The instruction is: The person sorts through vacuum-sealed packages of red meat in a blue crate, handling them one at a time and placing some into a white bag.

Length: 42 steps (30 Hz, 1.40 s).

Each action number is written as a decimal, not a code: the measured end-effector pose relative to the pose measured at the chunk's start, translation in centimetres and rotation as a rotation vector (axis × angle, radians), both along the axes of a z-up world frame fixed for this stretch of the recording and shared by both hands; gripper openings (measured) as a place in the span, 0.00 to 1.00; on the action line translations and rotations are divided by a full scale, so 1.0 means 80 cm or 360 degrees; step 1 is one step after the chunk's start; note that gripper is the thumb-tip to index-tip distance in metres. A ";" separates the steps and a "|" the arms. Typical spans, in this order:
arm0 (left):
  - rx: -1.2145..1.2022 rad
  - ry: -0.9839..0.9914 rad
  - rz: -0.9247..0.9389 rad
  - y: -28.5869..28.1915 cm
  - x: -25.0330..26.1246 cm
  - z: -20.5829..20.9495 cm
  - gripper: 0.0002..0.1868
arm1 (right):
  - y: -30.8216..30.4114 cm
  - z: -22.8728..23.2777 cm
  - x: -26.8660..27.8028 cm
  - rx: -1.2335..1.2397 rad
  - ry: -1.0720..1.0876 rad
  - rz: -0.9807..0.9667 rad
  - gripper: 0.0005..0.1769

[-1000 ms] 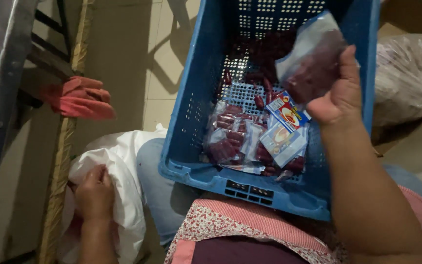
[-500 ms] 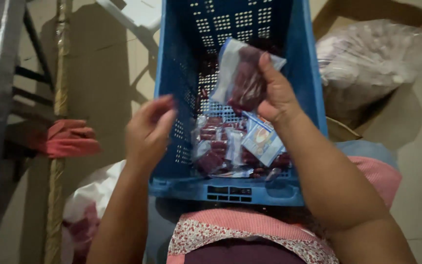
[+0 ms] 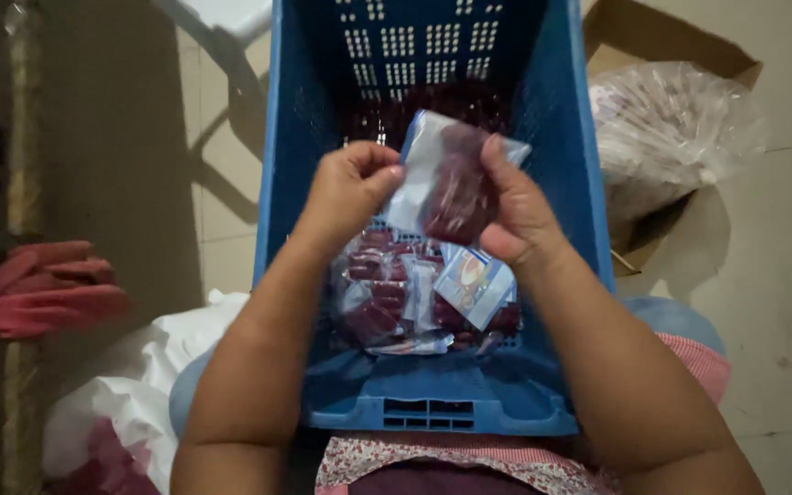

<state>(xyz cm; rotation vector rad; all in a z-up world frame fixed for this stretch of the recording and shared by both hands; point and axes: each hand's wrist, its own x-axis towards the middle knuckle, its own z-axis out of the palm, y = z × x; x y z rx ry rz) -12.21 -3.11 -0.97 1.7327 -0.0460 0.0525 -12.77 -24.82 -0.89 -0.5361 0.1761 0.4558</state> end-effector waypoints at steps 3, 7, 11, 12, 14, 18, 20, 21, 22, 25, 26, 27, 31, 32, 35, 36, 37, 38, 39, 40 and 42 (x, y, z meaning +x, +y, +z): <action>-0.0016 -0.0042 0.0119 0.027 0.002 0.012 0.07 | -0.016 0.003 0.005 -0.0021 -0.0060 -0.0158 0.28; 0.0117 0.0064 0.0265 0.042 0.018 -0.005 0.12 | -0.028 0.004 0.013 -0.0024 -0.0066 -0.0263 0.27; -0.0122 -0.0017 0.0217 0.022 0.010 -0.001 0.17 | -0.010 -0.001 0.005 -0.0122 -0.0062 -0.0189 0.29; -0.0220 -0.0069 0.0144 0.015 0.004 0.007 0.17 | -0.006 -0.003 0.004 -0.0221 -0.0017 -0.0183 0.28; -0.0332 0.0016 0.0047 0.011 -0.008 0.017 0.18 | 0.008 0.016 -0.006 -0.0253 -0.0029 -0.0156 0.28; -0.0588 -0.0049 -0.0139 0.006 -0.004 -0.006 0.23 | 0.024 0.024 -0.016 -0.0356 0.0036 -0.0087 0.28; -0.0573 -0.0057 -0.0161 0.006 -0.010 0.011 0.26 | 0.028 0.006 -0.013 -0.0381 0.0062 -0.0080 0.28; -0.0565 -0.0057 -0.0181 0.005 -0.014 0.020 0.29 | 0.030 -0.002 -0.012 -0.0414 0.0096 -0.0071 0.27; -0.0563 -0.0062 -0.0177 0.004 -0.012 0.019 0.29 | 0.031 -0.007 -0.014 -0.0412 0.0091 -0.0067 0.27; -0.0543 0.0006 0.0015 0.004 -0.008 0.016 0.11 | 0.038 -0.007 -0.028 -0.0432 0.0114 0.0100 0.28; -0.0494 -0.0026 0.0086 0.006 -0.007 0.016 0.08 | 0.042 0.003 -0.039 -0.0421 0.0164 0.0130 0.25; -0.0445 -0.0055 0.0154 0.008 -0.006 0.016 0.06 | 0.045 0.012 -0.051 -0.0410 0.0218 0.0158 0.23; -0.0478 -0.0064 0.0159 0.010 -0.011 0.022 0.05 | 0.050 -0.026 -0.029 -0.0352 0.0158 0.0119 0.19; -0.0417 -0.0069 0.0147 0.012 -0.009 0.018 0.04 | 0.048 -0.033 -0.027 -0.0325 0.0134 0.0067 0.19; -0.0290 -0.0096 0.0048 0.011 -0.021 0.039 0.11 | 0.049 -0.014 -0.026 -0.0338 0.0084 0.0004 0.18; -0.0226 -0.0120 -0.0027 0.009 -0.028 0.051 0.19 | 0.050 -0.001 -0.026 -0.0379 0.0056 0.0003 0.18; -0.0221 -0.0120 -0.0036 0.009 -0.027 0.052 0.19 | 0.051 -0.012 -0.021 -0.0374 0.0056 -0.0005 0.18; 0.0160 0.0148 -0.0019 0.009 -0.027 0.052 0.26 | 0.053 -0.023 -0.017 -0.0343 0.0060 -0.0016 0.19; 0.0542 0.0413 0.0003 0.010 -0.027 0.053 0.38 | 0.056 -0.034 -0.012 -0.0312 0.0063 -0.0023 0.20; 0.0547 0.0411 -0.0001 -0.002 -0.031 0.054 0.38 | 0.057 -0.028 -0.017 -0.0307 0.0062 -0.0028 0.20; 0.0642 0.0302 0.0166 -0.026 -0.041 0.057 0.33 | 0.060 -0.018 -0.027 -0.0323 0.0119 0.0032 0.18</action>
